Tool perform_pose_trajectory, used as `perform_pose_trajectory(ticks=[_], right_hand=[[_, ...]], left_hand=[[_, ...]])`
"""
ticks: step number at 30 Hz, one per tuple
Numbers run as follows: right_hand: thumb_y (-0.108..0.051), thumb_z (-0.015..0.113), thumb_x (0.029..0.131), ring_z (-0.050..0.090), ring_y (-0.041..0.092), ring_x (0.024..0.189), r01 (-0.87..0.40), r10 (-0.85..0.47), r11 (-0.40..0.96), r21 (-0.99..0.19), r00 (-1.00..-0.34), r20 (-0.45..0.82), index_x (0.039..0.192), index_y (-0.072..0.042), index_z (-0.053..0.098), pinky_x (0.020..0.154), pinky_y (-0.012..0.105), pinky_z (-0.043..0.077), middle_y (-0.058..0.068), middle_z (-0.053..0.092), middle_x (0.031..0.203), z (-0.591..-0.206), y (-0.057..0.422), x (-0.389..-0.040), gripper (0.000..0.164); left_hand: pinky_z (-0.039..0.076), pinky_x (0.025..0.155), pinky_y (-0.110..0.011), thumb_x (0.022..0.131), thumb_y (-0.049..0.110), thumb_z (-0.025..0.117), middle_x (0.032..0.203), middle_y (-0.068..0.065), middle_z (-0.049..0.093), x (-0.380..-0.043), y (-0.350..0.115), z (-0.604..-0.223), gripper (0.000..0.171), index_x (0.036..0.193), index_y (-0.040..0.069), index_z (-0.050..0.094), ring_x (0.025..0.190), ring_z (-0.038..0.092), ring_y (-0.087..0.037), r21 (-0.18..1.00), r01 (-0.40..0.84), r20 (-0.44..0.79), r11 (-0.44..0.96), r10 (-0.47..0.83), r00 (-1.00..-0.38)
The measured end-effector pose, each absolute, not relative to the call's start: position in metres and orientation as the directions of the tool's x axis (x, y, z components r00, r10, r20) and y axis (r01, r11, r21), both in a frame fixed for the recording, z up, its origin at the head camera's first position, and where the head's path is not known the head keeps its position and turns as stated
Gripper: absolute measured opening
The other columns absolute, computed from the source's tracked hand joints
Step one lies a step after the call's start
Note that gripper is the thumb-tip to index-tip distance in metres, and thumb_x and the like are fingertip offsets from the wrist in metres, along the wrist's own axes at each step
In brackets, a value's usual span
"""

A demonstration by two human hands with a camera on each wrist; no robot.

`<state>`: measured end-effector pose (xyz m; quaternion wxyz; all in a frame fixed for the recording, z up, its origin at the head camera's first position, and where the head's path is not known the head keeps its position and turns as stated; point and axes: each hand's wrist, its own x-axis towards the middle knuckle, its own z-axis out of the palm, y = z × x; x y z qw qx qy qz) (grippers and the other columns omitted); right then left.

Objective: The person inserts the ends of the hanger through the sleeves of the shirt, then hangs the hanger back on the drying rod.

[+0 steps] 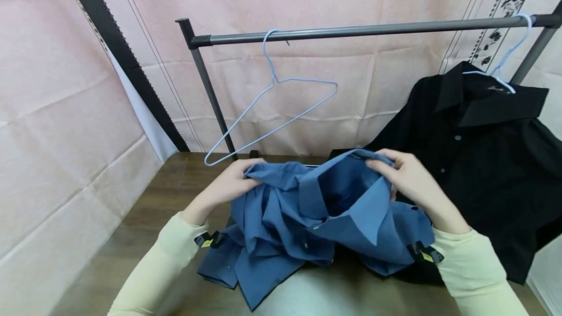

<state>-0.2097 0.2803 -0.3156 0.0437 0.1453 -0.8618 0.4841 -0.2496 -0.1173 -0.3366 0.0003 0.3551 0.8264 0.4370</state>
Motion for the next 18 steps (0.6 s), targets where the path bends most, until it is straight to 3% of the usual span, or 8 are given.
perform_pose_trajectory(ticks=[6, 14, 18], right_hand=[[-0.042, 0.057, 0.103, 0.055, 0.031, 0.042, -0.214, -0.278, 0.559, -0.801, -0.958, 0.062, 0.089, -0.007, 0.058, 0.05, 0.038, 0.049, 0.004, 0.047, 0.047, -0.35, 0.265, -0.216, 0.038], [-0.037, 0.056, 0.104, 0.061, 0.029, 0.051, -0.161, -0.366, 0.529, -0.833, -0.929, -0.053, 0.109, -0.004, 0.062, 0.053, 0.038, 0.054, 0.007, 0.052, 0.058, -0.401, 0.247, -0.22, 0.035], [-0.037, 0.056, 0.105, 0.063, 0.028, 0.055, -0.178, -0.418, 0.548, -0.817, -0.904, -0.083, 0.1, -0.005, 0.057, 0.055, 0.037, 0.055, 0.007, 0.055, 0.065, -0.425, 0.238, -0.217, 0.033]], left_hand=[[0.048, 0.08, -0.033, 0.097, 0.013, 0.065, 0.101, 0.002, 0.067, -0.253, -0.143, -0.369, 0.014, 0.11, 0.015, 0.069, 0.086, 0.059, -0.015, 0.734, 0.508, 0.202, 0.45, 0.569, -0.797], [0.049, 0.088, -0.038, 0.097, 0.014, 0.065, 0.107, -0.002, 0.069, -0.256, -0.174, -0.412, 0.019, 0.116, 0.011, 0.068, 0.093, 0.062, -0.016, 0.742, 0.45, 0.094, 0.497, 0.587, -0.804], [0.048, 0.093, -0.04, 0.098, 0.014, 0.066, 0.115, -0.004, 0.069, -0.254, -0.183, -0.427, 0.027, 0.124, 0.008, 0.065, 0.102, 0.063, -0.018, 0.741, 0.424, 0.0, 0.52, 0.632, -0.775]])
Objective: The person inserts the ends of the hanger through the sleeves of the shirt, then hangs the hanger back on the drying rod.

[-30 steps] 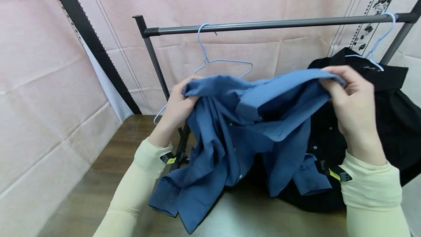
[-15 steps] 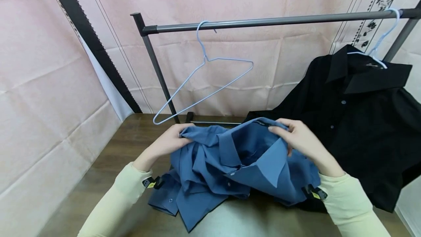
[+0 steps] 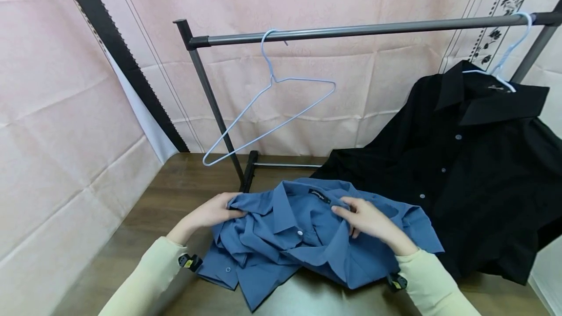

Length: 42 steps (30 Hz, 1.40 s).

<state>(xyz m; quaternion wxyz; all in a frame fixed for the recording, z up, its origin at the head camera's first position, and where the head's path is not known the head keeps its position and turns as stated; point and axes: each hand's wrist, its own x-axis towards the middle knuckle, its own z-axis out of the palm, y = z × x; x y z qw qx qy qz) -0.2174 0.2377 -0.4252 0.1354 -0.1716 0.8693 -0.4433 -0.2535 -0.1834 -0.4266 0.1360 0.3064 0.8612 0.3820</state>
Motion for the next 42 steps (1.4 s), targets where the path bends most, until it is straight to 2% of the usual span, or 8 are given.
perform_pose_trajectory(ticks=[3, 6, 11, 16, 21, 26, 32, 42], right_hand=[[-0.04, 0.057, 0.103, 0.063, 0.026, 0.057, -0.19, -0.428, 0.582, -0.791, -0.898, -0.1, 0.095, -0.007, 0.053, 0.056, 0.035, 0.053, 0.006, 0.057, 0.067, -0.438, 0.232, -0.214, 0.034], [-0.042, 0.061, 0.101, 0.062, 0.025, 0.059, -0.168, -0.395, 0.622, -0.765, -0.911, -0.121, 0.119, -0.006, 0.056, 0.057, 0.035, 0.05, 0.006, 0.056, 0.069, -0.442, 0.228, -0.209, 0.041], [-0.044, 0.067, 0.097, 0.06, 0.024, 0.058, -0.134, -0.36, 0.643, -0.754, -0.922, -0.143, 0.155, -0.009, 0.03, 0.057, 0.037, 0.048, 0.008, 0.055, 0.072, -0.435, 0.227, -0.202, 0.078], [-0.043, 0.069, 0.096, 0.056, 0.023, 0.054, -0.153, -0.378, 0.64, -0.753, -0.916, -0.135, 0.159, -0.013, 0.019, 0.05, 0.035, 0.046, 0.007, 0.056, 0.074, -0.429, 0.229, -0.194, 0.085], [-0.042, 0.068, 0.097, 0.055, 0.021, 0.053, -0.153, -0.371, 0.639, -0.754, -0.92, -0.129, 0.158, -0.014, 0.021, 0.049, 0.034, 0.046, 0.006, 0.055, 0.08, -0.429, 0.229, -0.187, 0.082], [-0.042, 0.066, 0.098, 0.056, 0.022, 0.051, -0.151, -0.378, 0.635, -0.758, -0.916, -0.135, 0.157, -0.012, 0.024, 0.049, 0.034, 0.047, 0.006, 0.057, 0.064, -0.434, 0.229, -0.183, 0.079], [-0.04, 0.066, 0.098, 0.058, 0.024, 0.053, -0.133, -0.384, 0.622, -0.771, -0.911, -0.153, 0.157, -0.013, 0.022, 0.052, 0.034, 0.047, 0.007, 0.058, 0.064, -0.441, 0.226, -0.18, 0.078], [-0.018, 0.07, 0.097, 0.063, 0.022, 0.063, -0.222, -0.388, 0.579, -0.784, -0.922, -0.025, 0.158, -0.02, 0.023, 0.058, 0.034, 0.051, 0.018, 0.059, 0.107, -0.431, 0.225, -0.181, 0.077]], left_hand=[[0.047, 0.097, -0.043, 0.098, 0.018, 0.066, 0.123, -0.006, 0.066, -0.252, -0.188, -0.431, 0.038, 0.133, 0.006, 0.06, 0.11, 0.061, -0.021, 0.721, 0.418, -0.062, 0.552, 0.653, -0.755], [0.044, 0.101, -0.047, 0.096, 0.023, 0.069, 0.129, -0.008, 0.062, -0.252, -0.191, -0.425, 0.047, 0.138, 0.007, 0.055, 0.116, 0.058, -0.024, 0.716, 0.403, -0.093, 0.57, 0.65, -0.754], [0.043, 0.101, -0.05, 0.092, 0.034, 0.075, 0.137, -0.011, 0.056, -0.254, -0.186, -0.402, 0.066, 0.146, 0.009, 0.047, 0.121, 0.054, -0.029, 0.714, 0.397, -0.039, 0.577, 0.598, -0.8], [0.044, 0.1, -0.052, 0.095, 0.038, 0.071, 0.136, -0.009, 0.057, -0.254, -0.16, -0.383, 0.062, 0.148, 0.014, 0.049, 0.126, 0.052, -0.03, 0.703, 0.455, 0.089, 0.546, 0.568, -0.818], [0.046, 0.1, -0.049, 0.102, 0.033, 0.062, 0.137, -0.007, 0.058, -0.257, -0.122, -0.384, 0.045, 0.145, 0.021, 0.056, 0.124, 0.055, -0.03, 0.664, 0.551, 0.151, 0.505, 0.631, -0.761], [0.045, 0.102, -0.045, 0.105, 0.036, 0.056, 0.14, -0.007, 0.057, -0.261, -0.089, -0.392, 0.038, 0.141, 0.024, 0.061, 0.126, 0.054, -0.027, 0.581, 0.584, 0.099, 0.566, 0.663, -0.742], [0.045, 0.102, -0.044, 0.106, 0.036, 0.053, 0.134, -0.007, 0.063, -0.265, -0.069, -0.397, 0.036, 0.132, 0.018, 0.068, 0.123, 0.058, -0.026, 0.546, 0.56, 0.006, 0.623, 0.666, -0.746], [0.051, 0.079, -0.031, 0.105, 0.036, 0.056, 0.115, -0.007, 0.071, -0.261, -0.07, -0.393, 0.037, 0.119, 0.007, 0.073, 0.088, 0.064, -0.014, 0.58, 0.498, 0.028, 0.644, 0.596, -0.803]])
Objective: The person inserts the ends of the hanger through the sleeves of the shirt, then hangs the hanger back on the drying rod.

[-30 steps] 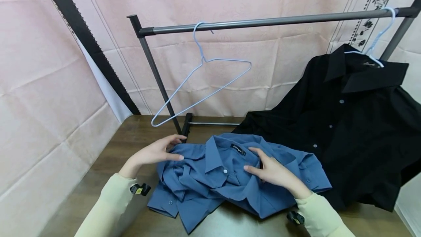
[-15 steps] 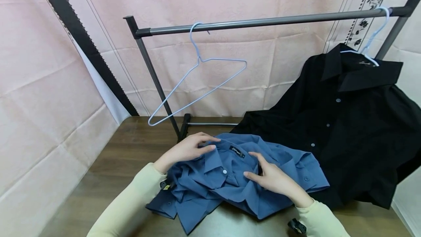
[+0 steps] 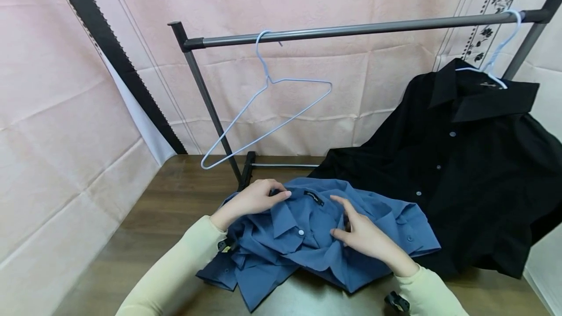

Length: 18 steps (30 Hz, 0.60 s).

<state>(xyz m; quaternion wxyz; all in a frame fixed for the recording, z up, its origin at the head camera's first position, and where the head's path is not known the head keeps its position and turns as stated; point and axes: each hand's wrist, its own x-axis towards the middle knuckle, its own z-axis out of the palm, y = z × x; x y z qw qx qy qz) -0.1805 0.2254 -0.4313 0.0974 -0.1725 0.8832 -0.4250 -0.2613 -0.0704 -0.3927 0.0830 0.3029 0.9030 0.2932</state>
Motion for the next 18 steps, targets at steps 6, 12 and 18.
perform_pose_trajectory(ticks=[6, 12, 18], right_hand=[[-0.008, 0.068, 0.095, 0.065, 0.022, 0.08, -0.339, -0.378, 0.596, -0.728, -0.918, 0.118, 0.145, -0.023, 0.043, 0.056, 0.031, 0.052, 0.024, 0.06, 0.12, -0.41, 0.224, -0.18, 0.058], [-0.003, 0.066, 0.094, 0.053, 0.011, 0.067, -0.424, -0.363, 0.66, -0.62, -0.903, 0.232, 0.126, -0.019, 0.066, 0.055, 0.027, 0.045, 0.01, 0.063, 0.116, -0.39, 0.219, -0.174, 0.035], [-0.002, 0.066, 0.092, 0.055, 0.013, 0.073, -0.436, -0.346, 0.699, -0.567, -0.9, 0.264, 0.135, -0.008, 0.062, 0.059, 0.026, 0.048, 0.016, 0.058, 0.128, -0.378, 0.214, -0.171, 0.043]], left_hand=[[0.051, 0.081, -0.034, 0.103, 0.029, 0.06, 0.114, -0.007, 0.07, -0.252, -0.079, -0.379, 0.029, 0.116, 0.008, 0.074, 0.092, 0.063, -0.017, 0.613, 0.471, 0.108, 0.634, 0.523, -0.845], [0.045, 0.073, -0.031, 0.099, 0.017, 0.063, 0.118, -0.004, 0.067, -0.243, -0.088, -0.363, 0.022, 0.116, 0.011, 0.074, 0.076, 0.054, -0.016, 0.615, 0.515, 0.225, 0.598, 0.492, -0.841], [0.046, 0.078, -0.034, 0.093, 0.009, 0.065, 0.123, -0.003, 0.064, -0.232, -0.094, -0.35, 0.031, 0.123, 0.01, 0.071, 0.086, 0.056, -0.018, 0.612, 0.549, 0.292, 0.569, 0.482, -0.826]])
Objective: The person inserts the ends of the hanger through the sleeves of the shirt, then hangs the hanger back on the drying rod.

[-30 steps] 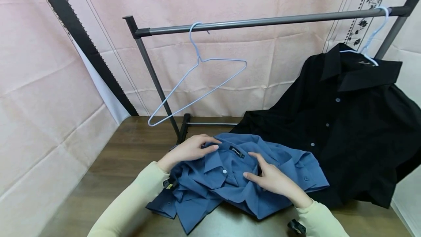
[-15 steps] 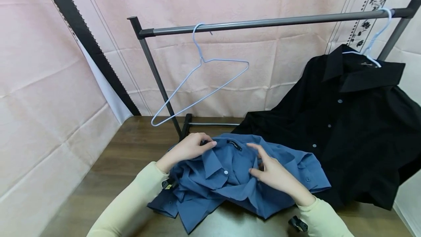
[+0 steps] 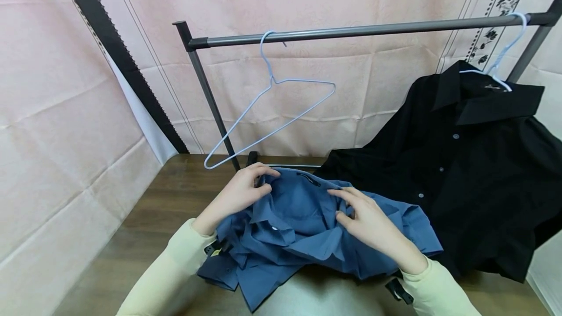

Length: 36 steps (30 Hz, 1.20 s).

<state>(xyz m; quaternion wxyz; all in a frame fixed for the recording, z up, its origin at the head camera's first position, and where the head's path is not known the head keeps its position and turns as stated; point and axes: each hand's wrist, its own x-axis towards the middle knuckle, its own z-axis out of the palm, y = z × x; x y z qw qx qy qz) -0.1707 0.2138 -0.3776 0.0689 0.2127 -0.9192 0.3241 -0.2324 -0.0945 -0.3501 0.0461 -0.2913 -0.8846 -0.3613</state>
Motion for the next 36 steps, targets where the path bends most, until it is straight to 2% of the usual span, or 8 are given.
perform_pose_trajectory(ticks=[4, 13, 19, 22, 25, 27, 31, 36], right_hand=[[0.001, 0.067, 0.089, 0.057, 0.018, 0.082, -0.458, -0.358, 0.712, -0.532, -0.889, 0.287, 0.139, -0.004, 0.057, 0.063, 0.027, 0.05, 0.017, 0.055, 0.132, -0.375, 0.213, -0.171, 0.052], [0.005, 0.065, 0.087, 0.055, 0.02, 0.086, -0.46, -0.369, 0.739, -0.492, -0.887, 0.276, 0.146, -0.008, 0.05, 0.065, 0.031, 0.045, 0.021, 0.048, 0.142, -0.373, 0.216, -0.174, 0.062], [0.009, 0.055, 0.091, 0.047, 0.007, 0.058, -0.461, -0.342, 0.726, -0.51, -0.886, 0.314, 0.144, -0.011, 0.056, 0.053, 0.027, 0.042, 0.02, 0.051, 0.141, -0.376, 0.22, -0.177, 0.056], [0.01, 0.052, 0.091, 0.04, 0.004, 0.047, -0.482, -0.337, 0.699, -0.528, -0.873, 0.352, 0.141, -0.011, 0.059, 0.047, 0.025, 0.042, 0.018, 0.058, 0.134, -0.377, 0.222, -0.179, 0.054], [0.012, 0.051, 0.092, 0.037, 0.003, 0.042, -0.506, -0.33, 0.679, -0.532, -0.857, 0.395, 0.139, -0.01, 0.061, 0.043, 0.025, 0.04, 0.014, 0.064, 0.122, -0.377, 0.223, -0.181, 0.052], [0.012, 0.051, 0.093, 0.035, 0.003, 0.04, -0.51, -0.321, 0.68, -0.526, -0.853, 0.412, 0.138, -0.011, 0.062, 0.041, 0.024, 0.038, 0.009, 0.066, 0.101, -0.376, 0.224, -0.182, 0.052], [0.011, 0.051, 0.093, 0.032, 0.003, 0.039, -0.503, -0.304, 0.689, -0.522, -0.854, 0.423, 0.138, -0.013, 0.063, 0.04, 0.024, 0.036, -0.005, 0.042, 0.066, -0.375, 0.223, -0.183, 0.052], [0.01, 0.051, 0.094, 0.029, 0.002, 0.036, -0.494, -0.295, 0.671, -0.552, -0.862, 0.413, 0.14, -0.015, 0.061, 0.038, 0.025, 0.035, -0.011, 0.029, 0.057, -0.374, 0.221, -0.183, 0.053]], left_hand=[[0.047, 0.09, -0.039, 0.09, 0.005, 0.066, 0.127, -0.004, 0.062, -0.227, -0.096, -0.346, 0.037, 0.126, 0.008, 0.069, 0.108, 0.057, -0.02, 0.601, 0.564, 0.308, 0.566, 0.487, -0.817], [0.046, 0.088, -0.038, 0.089, -0.007, 0.06, 0.144, -0.01, 0.052, -0.218, -0.101, -0.35, 0.048, 0.135, 0.006, 0.062, 0.12, 0.055, -0.025, 0.527, 0.604, 0.353, 0.599, 0.492, -0.796], [0.048, 0.091, -0.041, 0.091, -0.01, 0.053, 0.143, -0.014, 0.054, -0.214, -0.107, -0.357, 0.047, 0.134, 0.006, 0.063, 0.126, 0.054, -0.029, 0.45, 0.625, 0.373, 0.637, 0.502, -0.78], [0.051, 0.089, -0.039, 0.092, -0.011, 0.049, 0.135, -0.011, 0.06, -0.212, -0.11, -0.361, 0.046, 0.131, 0.007, 0.065, 0.116, 0.06, -0.024, 0.424, 0.629, 0.392, 0.651, 0.494, -0.776], [0.05, 0.077, -0.032, 0.094, -0.009, 0.045, 0.129, -0.006, 0.065, -0.21, -0.112, -0.364, 0.046, 0.13, 0.011, 0.064, 0.092, 0.062, -0.016, 0.414, 0.614, 0.387, 0.672, 0.48, -0.787], [0.045, 0.066, -0.029, 0.096, -0.008, 0.044, 0.127, -0.004, 0.066, -0.208, -0.113, -0.364, 0.046, 0.132, 0.013, 0.063, 0.075, 0.056, -0.014, 0.409, 0.601, 0.376, 0.687, 0.474, -0.797], [0.039, 0.059, -0.029, 0.097, -0.006, 0.045, 0.127, -0.002, 0.067, -0.206, -0.116, -0.364, 0.047, 0.136, 0.014, 0.062, 0.066, 0.047, -0.013, 0.41, 0.598, 0.38, 0.688, 0.468, -0.798], [0.043, 0.065, -0.03, 0.095, -0.008, 0.047, 0.132, -0.001, 0.064, -0.207, -0.118, -0.363, 0.05, 0.139, 0.014, 0.06, 0.063, 0.044, -0.012, 0.466, 0.602, 0.402, 0.648, 0.451, -0.797]])
